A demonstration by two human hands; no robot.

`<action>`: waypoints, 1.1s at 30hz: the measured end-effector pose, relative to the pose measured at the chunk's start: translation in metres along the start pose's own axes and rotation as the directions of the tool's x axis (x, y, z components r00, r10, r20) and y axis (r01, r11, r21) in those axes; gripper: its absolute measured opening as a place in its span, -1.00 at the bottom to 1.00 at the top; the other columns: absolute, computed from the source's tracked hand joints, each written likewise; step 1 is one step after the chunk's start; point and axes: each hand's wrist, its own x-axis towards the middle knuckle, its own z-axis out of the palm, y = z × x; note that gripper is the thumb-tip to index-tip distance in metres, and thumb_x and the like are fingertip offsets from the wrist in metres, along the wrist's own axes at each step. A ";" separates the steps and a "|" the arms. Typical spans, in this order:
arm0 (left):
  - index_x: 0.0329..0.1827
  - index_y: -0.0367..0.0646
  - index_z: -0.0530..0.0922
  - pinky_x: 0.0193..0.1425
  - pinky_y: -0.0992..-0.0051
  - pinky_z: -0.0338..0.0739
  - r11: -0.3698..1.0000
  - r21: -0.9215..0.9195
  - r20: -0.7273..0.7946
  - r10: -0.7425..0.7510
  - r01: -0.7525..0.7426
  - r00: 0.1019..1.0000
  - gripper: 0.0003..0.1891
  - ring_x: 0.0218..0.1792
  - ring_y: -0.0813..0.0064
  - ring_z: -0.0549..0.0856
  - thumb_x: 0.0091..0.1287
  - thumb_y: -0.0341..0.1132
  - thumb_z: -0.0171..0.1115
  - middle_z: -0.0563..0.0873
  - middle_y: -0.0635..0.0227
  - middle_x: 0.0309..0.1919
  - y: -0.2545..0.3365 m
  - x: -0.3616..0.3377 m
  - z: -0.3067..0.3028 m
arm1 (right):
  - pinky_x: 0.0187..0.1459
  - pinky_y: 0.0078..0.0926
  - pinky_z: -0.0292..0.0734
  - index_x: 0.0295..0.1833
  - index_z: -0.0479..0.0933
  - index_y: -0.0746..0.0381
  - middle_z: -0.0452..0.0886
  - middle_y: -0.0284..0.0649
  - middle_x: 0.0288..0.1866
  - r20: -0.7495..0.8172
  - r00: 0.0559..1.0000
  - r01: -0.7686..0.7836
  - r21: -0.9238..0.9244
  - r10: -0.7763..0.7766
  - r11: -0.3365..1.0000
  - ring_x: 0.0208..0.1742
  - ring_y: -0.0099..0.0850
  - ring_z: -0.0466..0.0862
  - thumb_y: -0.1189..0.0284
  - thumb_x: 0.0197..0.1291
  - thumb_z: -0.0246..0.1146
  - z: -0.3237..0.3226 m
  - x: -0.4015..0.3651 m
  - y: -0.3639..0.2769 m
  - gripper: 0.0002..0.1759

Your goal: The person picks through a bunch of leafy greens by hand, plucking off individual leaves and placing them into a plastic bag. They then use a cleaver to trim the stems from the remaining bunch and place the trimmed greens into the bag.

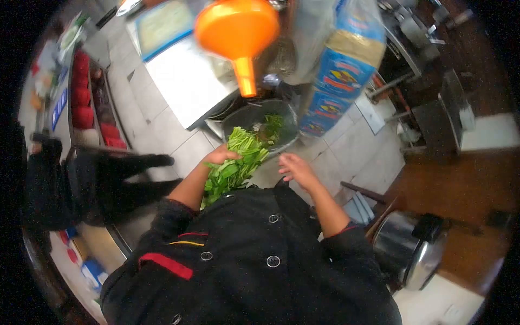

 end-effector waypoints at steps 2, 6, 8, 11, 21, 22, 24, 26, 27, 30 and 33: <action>0.22 -0.30 0.38 0.16 0.40 0.40 0.985 0.128 0.027 -0.119 0.115 0.993 -0.43 0.06 0.36 0.56 0.10 -0.36 0.26 0.60 0.21 0.05 0.021 0.007 0.013 | -0.05 -0.31 0.49 0.33 0.16 0.26 0.34 -0.12 0.24 -0.016 0.996 -0.081 0.137 0.084 0.987 0.14 -0.34 0.43 -0.07 0.19 0.15 -0.001 0.018 0.049 -0.21; 0.24 -0.31 0.37 0.21 0.37 0.36 0.976 -0.124 0.148 -0.158 0.177 0.976 -0.41 0.12 0.33 0.52 0.06 -0.43 0.22 0.55 0.20 0.11 0.026 0.030 0.041 | 0.11 -0.10 0.37 0.39 0.00 0.24 0.23 -0.16 0.32 -0.044 0.982 -0.161 0.327 0.186 0.931 0.29 -0.24 0.29 -0.11 0.13 0.19 0.035 0.031 0.081 -0.07; 0.23 -0.30 0.37 0.19 0.39 0.37 0.993 0.037 0.170 -0.114 0.110 0.979 -0.40 0.10 0.33 0.53 0.04 -0.43 0.23 0.56 0.20 0.10 0.030 0.041 0.053 | 0.24 0.05 0.20 0.38 0.05 0.16 0.13 -0.19 0.40 0.063 0.997 -0.008 0.687 -0.048 0.726 0.36 -0.24 0.20 0.00 0.21 0.18 0.051 0.031 0.071 -0.22; 0.20 -0.29 0.39 0.21 0.37 0.36 0.971 0.210 0.153 -0.147 0.114 0.977 -0.39 0.09 0.31 0.54 0.02 -0.32 0.30 0.56 0.19 0.09 0.058 0.058 0.084 | 0.18 -0.09 0.36 0.36 0.11 0.13 0.31 -0.23 0.29 -0.077 0.994 0.110 0.826 -0.083 0.553 0.24 -0.27 0.37 0.14 0.19 0.25 0.042 0.033 0.056 -0.28; -0.03 -0.22 0.52 0.01 0.35 0.50 0.779 0.549 0.182 0.241 -0.302 0.953 -0.46 -0.15 0.18 0.64 -0.12 -0.20 0.39 0.66 0.05 -0.19 0.170 0.182 0.271 | 0.18 -0.39 0.34 0.26 0.32 0.30 0.44 -0.22 0.19 -0.615 0.759 0.598 0.531 -0.213 0.601 0.14 -0.37 0.46 0.32 0.14 0.29 -0.166 -0.026 0.037 -0.40; -0.04 -0.24 0.52 -0.01 0.32 0.51 0.764 0.570 0.132 0.277 -0.301 0.952 -0.46 -0.15 0.14 0.65 -0.14 -0.20 0.39 0.65 0.03 -0.21 0.175 0.194 0.287 | 0.19 -0.39 0.32 0.26 0.33 0.31 0.44 -0.23 0.20 -0.652 0.715 0.637 0.461 -0.252 0.618 0.15 -0.38 0.46 0.31 0.16 0.27 -0.191 -0.029 0.045 -0.42; -0.14 -0.28 0.52 -0.04 0.26 0.52 0.727 0.641 0.062 0.269 -0.245 0.961 -0.46 -0.14 0.06 0.64 -0.17 -0.13 0.42 0.65 -0.02 -0.23 0.187 0.213 0.316 | 0.21 -0.37 0.31 0.28 0.31 0.32 0.42 -0.22 0.22 -0.686 0.696 0.648 0.472 -0.212 0.598 0.18 -0.37 0.43 0.32 0.16 0.26 -0.230 -0.051 0.040 -0.40; -0.21 -0.31 0.51 -0.05 0.23 0.52 0.802 0.545 0.068 0.246 -0.242 0.967 -0.45 -0.13 0.03 0.63 -0.19 -0.09 0.43 0.64 -0.07 -0.24 0.202 0.230 0.339 | 0.25 -0.32 0.28 0.30 0.28 0.32 0.42 -0.17 0.24 -0.710 0.684 0.626 0.452 -0.169 0.636 0.23 -0.30 0.42 0.27 0.16 0.24 -0.269 -0.070 0.037 -0.36; -0.23 -0.30 0.51 -0.06 0.22 0.53 0.815 0.523 0.082 0.245 -0.251 0.966 -0.45 -0.15 0.01 0.63 -0.19 -0.07 0.42 0.64 -0.07 -0.27 0.211 0.240 0.347 | 0.28 -0.28 0.25 0.32 0.25 0.31 0.39 -0.15 0.27 -0.708 0.687 0.657 0.508 -0.164 0.557 0.26 -0.26 0.40 0.19 0.17 0.20 -0.273 -0.075 0.019 -0.32; -0.27 -0.30 0.51 -0.11 0.18 0.52 0.832 0.464 0.001 0.343 -0.304 0.939 -0.51 -0.23 -0.04 0.62 -0.16 -0.09 0.39 0.62 -0.04 -0.35 0.222 0.274 0.367 | 0.36 -0.18 0.14 0.41 0.10 0.27 0.23 -0.09 0.39 -0.677 0.728 0.611 0.573 -0.105 0.546 0.37 -0.17 0.27 -0.04 0.18 0.03 -0.300 -0.085 -0.024 -0.18; -0.33 -0.31 0.51 -0.13 0.15 0.52 0.835 0.417 -0.022 0.405 -0.360 0.914 -0.57 -0.27 -0.07 0.61 -0.14 -0.13 0.35 0.61 -0.04 -0.38 0.227 0.321 0.367 | 0.39 -0.18 0.09 0.45 0.01 0.24 0.11 -0.12 0.46 -0.574 0.813 0.512 0.618 -0.104 0.596 0.42 -0.19 0.17 -0.11 0.16 -0.04 -0.357 -0.070 -0.035 -0.12</action>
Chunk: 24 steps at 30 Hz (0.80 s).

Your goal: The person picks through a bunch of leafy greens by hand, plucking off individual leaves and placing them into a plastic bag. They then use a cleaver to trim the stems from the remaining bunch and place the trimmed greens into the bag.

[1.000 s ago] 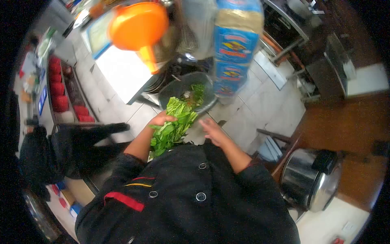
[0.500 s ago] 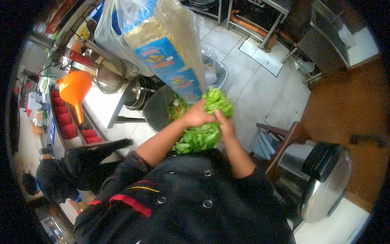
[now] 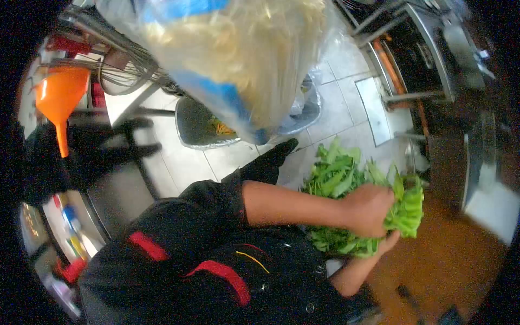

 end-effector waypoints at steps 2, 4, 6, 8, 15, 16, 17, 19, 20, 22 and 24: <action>-0.38 -0.33 0.51 -0.12 0.14 0.51 0.999 -0.041 0.035 -0.005 0.006 0.999 -0.60 -0.28 -0.07 0.61 -0.16 -0.16 0.34 0.60 -0.07 -0.38 -0.005 0.042 -0.004 | 0.40 -0.19 0.05 0.46 -0.03 0.22 0.06 -0.12 0.47 -0.090 0.989 0.105 -0.131 -0.117 0.986 0.45 -0.19 0.12 -0.14 0.15 -0.05 -0.006 0.050 -0.022 -0.09; -0.38 -0.32 0.51 -0.12 0.13 0.50 0.998 -0.063 0.009 -0.022 0.022 1.000 -0.60 -0.29 -0.06 0.61 -0.16 -0.16 0.33 0.60 -0.07 -0.40 -0.007 0.078 -0.003 | 0.35 -0.23 0.13 0.43 0.05 0.25 0.16 -0.12 0.42 0.096 0.991 0.099 -0.099 -0.089 0.990 0.38 -0.22 0.22 -0.05 0.22 -0.04 -0.021 0.083 -0.051 -0.19; -0.39 -0.30 0.52 -0.17 0.14 0.48 0.996 -0.082 -0.026 0.038 -0.040 0.999 -0.61 -0.32 -0.03 0.61 -0.18 -0.16 0.33 0.60 -0.02 -0.44 -0.015 0.112 0.004 | 0.30 -0.27 0.22 0.39 0.14 0.28 0.27 -0.13 0.36 0.248 0.963 0.135 -0.087 -0.110 0.987 0.31 -0.25 0.32 0.04 0.29 -0.03 -0.032 0.119 -0.067 -0.30; -0.38 -0.30 0.53 -0.19 0.14 0.48 0.998 -0.049 -0.034 0.040 -0.041 0.999 -0.61 -0.34 -0.03 0.61 -0.18 -0.15 0.33 0.60 0.00 -0.46 -0.022 0.139 0.019 | 0.29 -0.27 0.23 0.38 0.15 0.29 0.28 -0.13 0.35 0.152 0.981 0.148 -0.206 -0.117 0.967 0.30 -0.26 0.34 0.05 0.29 -0.01 -0.041 0.142 -0.086 -0.31; -0.52 -0.32 0.55 -0.29 0.12 0.48 0.997 -0.006 -0.134 0.071 -0.072 0.989 -0.67 -0.43 0.00 0.61 -0.21 -0.20 0.34 0.60 -0.01 -0.52 -0.008 0.229 0.019 | 0.27 -0.31 0.26 0.35 0.19 0.31 0.33 -0.13 0.31 0.275 0.948 0.286 -0.524 -0.158 0.803 0.27 -0.28 0.38 0.10 0.28 0.04 -0.049 0.238 -0.137 -0.34; -0.52 -0.26 0.55 -0.24 0.12 0.50 0.999 -0.032 -0.139 0.029 -0.033 0.990 -0.67 -0.40 -0.02 0.62 -0.20 -0.15 0.34 0.61 0.00 -0.51 -0.009 0.244 0.019 | 0.27 -0.31 0.26 0.35 0.20 0.31 0.34 -0.13 0.30 0.320 0.933 0.328 -0.569 -0.164 0.754 0.26 -0.29 0.38 0.11 0.28 0.05 -0.050 0.255 -0.144 -0.34; -0.53 -0.21 0.56 -0.19 0.12 0.51 0.998 -0.059 -0.139 -0.013 0.005 0.990 -0.67 -0.37 -0.04 0.62 -0.19 -0.10 0.35 0.62 0.01 -0.51 -0.009 0.259 0.020 | 0.26 -0.32 0.27 0.34 0.21 0.32 0.34 -0.13 0.30 0.366 0.914 0.376 -0.608 -0.173 0.700 0.26 -0.29 0.39 0.12 0.28 0.05 -0.050 0.275 -0.150 -0.35; -0.37 -0.20 0.57 -0.16 0.11 0.51 0.996 0.092 -0.069 -0.015 0.021 0.997 -0.61 -0.32 -0.03 0.63 -0.16 -0.09 0.35 0.63 0.00 -0.44 -0.011 0.287 0.012 | 0.26 -0.33 0.28 0.34 0.22 0.32 0.36 -0.13 0.28 0.471 0.866 0.470 -0.649 -0.170 0.598 0.25 -0.30 0.40 0.13 0.28 0.07 -0.040 0.315 -0.162 -0.36; -0.27 -0.20 0.55 -0.16 0.12 0.51 0.996 0.088 -0.146 -0.013 0.026 0.989 -0.57 -0.30 -0.02 0.63 -0.15 -0.09 0.35 0.63 -0.01 -0.41 -0.010 0.296 0.008 | 0.25 -0.33 0.28 0.33 0.23 0.33 0.37 -0.13 0.28 0.525 0.834 0.519 -0.643 -0.168 0.563 0.24 -0.30 0.41 0.14 0.27 0.07 -0.031 0.332 -0.172 -0.36; -0.17 -0.20 0.54 -0.16 0.12 0.51 0.992 0.127 -0.194 0.008 0.017 0.981 -0.52 -0.27 -0.01 0.63 -0.13 -0.09 0.35 0.63 -0.02 -0.37 0.005 0.331 0.008 | 0.25 -0.33 0.29 0.31 0.25 0.33 0.39 -0.15 0.25 0.536 0.830 0.496 -0.584 -0.154 0.643 0.22 -0.30 0.42 0.17 0.19 0.19 0.002 0.370 -0.194 -0.33; -0.04 -0.17 0.49 -0.14 0.14 0.52 0.974 0.164 -0.265 -0.106 0.153 0.958 -0.45 -0.24 0.01 0.63 -0.11 -0.10 0.34 0.64 0.00 -0.31 0.023 0.355 -0.005 | 0.24 -0.33 0.30 0.28 0.28 0.34 0.42 -0.16 0.23 0.562 0.816 0.473 -0.521 -0.131 0.711 0.20 -0.29 0.44 0.20 0.10 0.30 0.040 0.396 -0.204 -0.30</action>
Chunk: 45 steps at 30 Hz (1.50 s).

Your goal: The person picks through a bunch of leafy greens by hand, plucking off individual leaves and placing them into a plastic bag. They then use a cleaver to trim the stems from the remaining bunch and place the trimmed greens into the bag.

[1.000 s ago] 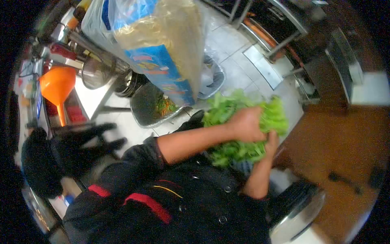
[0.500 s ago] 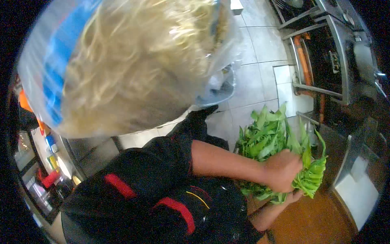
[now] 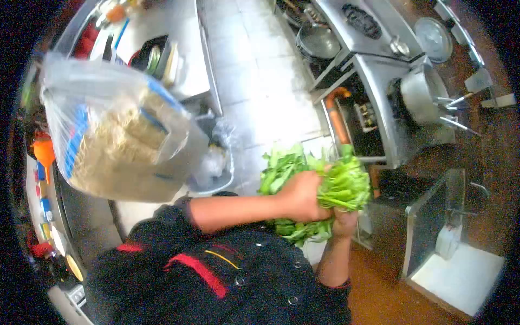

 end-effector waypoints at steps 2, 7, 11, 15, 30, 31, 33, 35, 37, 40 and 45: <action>-0.06 -0.14 0.50 -0.14 0.14 0.52 1.000 0.017 -0.053 0.023 -0.022 0.998 -0.47 -0.23 0.01 0.63 -0.11 -0.10 0.34 0.64 0.02 -0.30 -0.002 0.023 0.006 | 0.22 -0.37 0.30 0.23 0.32 0.35 0.46 -0.18 0.18 0.044 0.997 0.044 0.233 -0.056 0.971 0.17 -0.34 0.45 0.28 0.03 0.37 0.006 0.028 -0.007 -0.31; 0.06 -0.23 0.43 -0.07 0.16 0.51 0.998 0.066 -0.296 0.042 -0.023 0.954 -0.36 -0.19 -0.05 0.61 -0.12 -0.13 0.37 0.62 -0.06 -0.25 -0.018 0.075 -0.015 | 0.19 -0.39 0.34 0.19 0.37 0.34 0.49 -0.22 0.14 0.192 0.976 0.030 0.348 -0.103 0.937 0.12 -0.39 0.49 0.33 0.00 0.39 0.025 0.114 -0.017 -0.36; 0.04 -0.23 0.44 -0.06 0.16 0.50 0.998 0.062 -0.385 0.024 0.000 0.922 -0.37 -0.16 -0.05 0.60 -0.11 -0.12 0.37 0.62 -0.06 -0.22 -0.031 0.119 -0.058 | 0.19 -0.41 0.34 0.19 0.36 0.34 0.50 -0.24 0.13 0.309 0.950 -0.106 0.471 -0.051 0.876 0.11 -0.42 0.50 0.39 0.00 0.40 0.057 0.184 -0.018 -0.37; -0.02 -0.22 0.47 -0.08 0.17 0.52 0.999 -0.026 -0.394 -0.029 0.021 0.919 -0.44 -0.16 -0.02 0.62 -0.10 -0.14 0.35 0.63 -0.05 -0.23 -0.052 0.175 -0.112 | 0.21 -0.40 0.32 0.25 0.30 0.33 0.47 -0.24 0.17 0.363 0.920 -0.024 0.430 -0.148 0.902 0.15 -0.40 0.47 0.34 0.01 0.43 0.096 0.268 -0.013 -0.28; -0.13 -0.12 0.58 -0.10 0.33 0.54 0.990 0.048 -0.615 -0.073 0.130 0.786 -0.56 -0.26 0.16 0.68 -0.14 -0.20 0.35 0.70 0.14 -0.31 -0.096 0.343 -0.344 | 0.22 -0.37 0.31 0.21 0.35 0.34 0.49 -0.22 0.13 0.550 0.813 -0.175 0.540 -0.188 0.824 0.13 -0.37 0.48 0.36 0.06 0.35 0.277 0.536 -0.060 -0.39; -0.12 -0.11 0.57 -0.10 0.34 0.54 0.981 0.052 -0.658 -0.106 0.186 0.745 -0.55 -0.25 0.17 0.68 -0.14 -0.20 0.35 0.70 0.14 -0.30 -0.105 0.344 -0.359 | 0.22 -0.37 0.31 0.21 0.35 0.34 0.49 -0.22 0.13 0.566 0.802 -0.187 0.543 -0.192 0.819 0.13 -0.37 0.48 0.36 0.06 0.35 0.298 0.548 -0.059 -0.39; -0.10 -0.13 0.56 -0.08 0.34 0.54 0.968 0.093 -0.710 -0.099 0.233 0.697 -0.53 -0.22 0.19 0.69 -0.13 -0.17 0.36 0.70 0.14 -0.26 -0.131 0.351 -0.394 | 0.16 -0.39 0.37 0.17 0.40 0.33 0.53 -0.23 0.07 0.698 0.698 -0.332 0.514 -0.160 0.791 0.08 -0.39 0.52 0.40 0.09 0.32 0.341 0.578 -0.058 -0.48; -0.04 -0.14 0.54 -0.09 0.26 0.53 0.934 0.025 -0.741 -0.223 0.357 0.633 -0.49 -0.17 0.07 0.65 -0.12 -0.17 0.34 0.67 0.06 -0.22 -0.127 0.347 -0.436 | 0.13 -0.41 0.39 0.14 0.42 0.33 0.54 -0.24 0.05 0.799 0.592 -0.445 0.430 -0.102 0.786 0.05 -0.41 0.53 0.43 0.10 0.30 0.392 0.604 -0.039 -0.52; -0.06 -0.14 0.55 -0.09 0.27 0.53 0.925 0.055 -0.809 -0.180 0.376 0.560 -0.51 -0.17 0.08 0.66 -0.11 -0.17 0.34 0.67 0.07 -0.21 -0.150 0.346 -0.474 | 0.06 -0.46 0.44 0.10 0.45 0.32 0.57 -0.24 0.00 0.902 0.422 -0.541 0.330 -0.089 0.773 -0.01 -0.45 0.55 0.48 0.14 0.25 0.445 0.625 -0.047 -0.61; -0.08 -0.14 0.56 -0.08 0.28 0.53 0.882 0.064 -0.888 -0.164 0.467 0.431 -0.53 -0.17 0.11 0.66 -0.11 -0.17 0.35 0.68 0.09 -0.20 -0.162 0.334 -0.535 | 0.01 -0.47 0.47 0.08 0.46 0.32 0.58 -0.24 -0.03 0.969 0.223 -0.712 0.239 -0.111 0.660 -0.05 -0.45 0.57 0.46 0.15 0.25 0.530 0.643 -0.060 -0.63; -0.05 -0.15 0.54 -0.06 0.29 0.52 0.781 -0.158 -0.964 -0.254 0.604 0.076 -0.49 -0.15 0.10 0.66 -0.14 -0.19 0.37 0.68 0.09 -0.21 -0.197 0.282 -0.601 | -0.01 -0.44 0.50 0.06 0.47 0.31 0.59 -0.21 -0.06 0.987 -0.127 -0.828 -0.053 -0.095 0.559 -0.07 -0.40 0.59 0.44 0.15 0.24 0.646 0.637 -0.088 -0.64</action>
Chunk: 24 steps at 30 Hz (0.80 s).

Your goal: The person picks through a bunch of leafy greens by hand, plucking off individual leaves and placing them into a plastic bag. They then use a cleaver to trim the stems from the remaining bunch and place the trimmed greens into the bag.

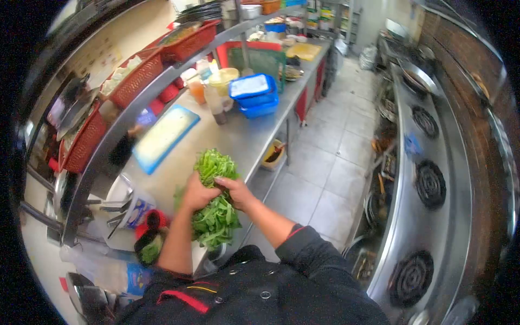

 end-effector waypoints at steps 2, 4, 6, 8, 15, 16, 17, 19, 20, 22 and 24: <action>-0.02 -0.14 0.52 -0.04 0.28 0.51 0.999 0.041 -0.047 -0.002 0.004 0.999 -0.46 -0.14 0.08 0.66 -0.15 -0.20 0.38 0.68 0.08 -0.20 -0.001 0.027 -0.020 | -0.02 -0.40 0.51 0.07 0.47 0.29 0.60 -0.21 -0.05 0.035 0.993 -0.118 0.044 0.116 0.992 -0.07 -0.37 0.60 0.44 0.13 0.24 -0.005 0.051 0.007 -0.63; 0.05 -0.16 0.47 -0.02 0.26 0.52 0.984 0.147 -0.031 -0.101 0.105 0.994 -0.39 -0.12 0.06 0.65 -0.16 -0.22 0.39 0.67 0.05 -0.18 -0.016 0.049 -0.036 | 0.06 -0.28 0.49 0.13 0.43 0.28 0.58 -0.19 -0.01 0.091 0.983 -0.161 0.012 0.159 0.987 -0.02 -0.32 0.59 0.36 0.15 0.21 -0.014 0.097 0.017 -0.57; 0.09 -0.16 0.44 -0.01 0.25 0.52 0.942 0.222 -0.127 -0.229 0.252 0.965 -0.35 -0.10 0.06 0.64 -0.16 -0.21 0.39 0.66 0.03 -0.16 -0.035 0.063 -0.039 | 0.11 -0.23 0.46 0.15 0.42 0.23 0.57 -0.19 0.02 0.148 0.909 -0.398 0.030 0.389 0.917 0.01 -0.27 0.57 0.33 0.16 0.19 -0.028 0.139 0.029 -0.56; 0.12 -0.16 0.41 0.00 0.24 0.53 0.888 0.244 -0.221 -0.340 0.389 0.914 -0.31 -0.09 0.05 0.64 -0.17 -0.21 0.39 0.66 0.01 -0.15 -0.053 0.089 -0.039 | 0.15 -0.21 0.42 0.15 0.42 0.20 0.56 -0.20 0.06 0.191 0.877 -0.449 0.003 0.441 0.893 0.04 -0.25 0.55 0.32 0.15 0.18 -0.040 0.172 0.033 -0.56; 0.13 -0.15 0.40 0.02 0.23 0.53 0.784 0.310 -0.172 -0.510 0.538 0.843 -0.28 -0.05 0.05 0.63 -0.18 -0.14 0.41 0.64 -0.01 -0.10 -0.138 0.125 -0.011 | -0.19 -0.41 0.50 0.07 0.46 0.21 0.60 -0.22 -0.09 0.001 0.700 -0.655 -0.396 0.714 0.644 -0.21 -0.37 0.59 0.22 0.16 0.18 -0.105 0.248 0.055 -0.59; 0.11 -0.17 0.41 0.01 0.23 0.53 0.763 0.321 -0.173 -0.535 0.561 0.827 -0.28 -0.05 0.06 0.63 -0.18 -0.11 0.43 0.64 0.00 -0.09 -0.141 0.129 -0.008 | -0.24 -0.44 0.51 0.08 0.46 0.22 0.60 -0.21 -0.12 -0.118 0.686 -0.649 -0.545 0.718 0.531 -0.24 -0.38 0.59 0.21 0.16 0.19 -0.110 0.259 0.053 -0.57; 0.10 -0.19 0.42 0.01 0.23 0.53 0.745 0.329 -0.178 -0.555 0.581 0.813 -0.27 -0.05 0.07 0.63 -0.17 -0.08 0.44 0.64 0.01 -0.09 -0.142 0.134 -0.005 | -0.28 -0.46 0.51 0.08 0.46 0.24 0.60 -0.20 -0.14 -0.228 0.682 -0.625 -0.676 0.695 0.391 -0.27 -0.39 0.58 0.20 0.16 0.20 -0.115 0.266 0.048 -0.55; 0.11 -0.21 0.41 0.02 0.23 0.53 0.699 0.379 -0.183 -0.586 0.606 0.790 -0.24 -0.04 0.07 0.63 -0.18 -0.03 0.45 0.64 0.02 -0.07 -0.150 0.143 -0.001 | -0.26 -0.45 0.50 0.07 0.46 0.25 0.60 -0.20 -0.17 -0.268 0.749 -0.498 -0.830 0.606 0.249 -0.27 -0.39 0.58 0.19 0.15 0.21 -0.118 0.274 0.030 -0.54; 0.11 -0.23 0.41 0.03 0.23 0.52 0.655 0.454 -0.170 -0.602 0.604 0.780 -0.20 -0.04 0.08 0.63 -0.18 0.03 0.47 0.64 0.03 -0.06 -0.154 0.144 0.000 | -0.24 -0.44 0.50 0.07 0.47 0.27 0.60 -0.19 -0.20 -0.262 0.830 -0.357 -0.928 0.492 0.109 -0.26 -0.39 0.57 0.18 0.13 0.21 -0.118 0.275 0.022 -0.53; 0.11 -0.25 0.41 0.03 0.23 0.52 0.585 0.512 -0.173 -0.646 0.629 0.743 -0.17 -0.02 0.08 0.62 -0.20 0.08 0.47 0.63 0.04 -0.04 -0.149 0.150 0.000 | -0.21 -0.42 0.49 0.06 0.47 0.29 0.61 -0.17 -0.21 -0.101 0.915 -0.115 -0.993 0.390 0.013 -0.26 -0.38 0.58 0.18 0.12 0.22 -0.129 0.277 0.009 -0.52; 0.11 -0.27 0.41 0.03 0.24 0.52 0.510 0.573 -0.199 -0.672 0.641 0.713 -0.13 0.00 0.07 0.61 -0.21 0.14 0.47 0.62 0.04 -0.02 -0.140 0.153 -0.002 | -0.19 -0.40 0.49 0.05 0.48 0.30 0.61 -0.14 -0.21 0.130 0.951 0.157 -0.985 0.282 -0.077 -0.25 -0.37 0.58 0.18 0.11 0.23 -0.128 0.282 -0.017 -0.51</action>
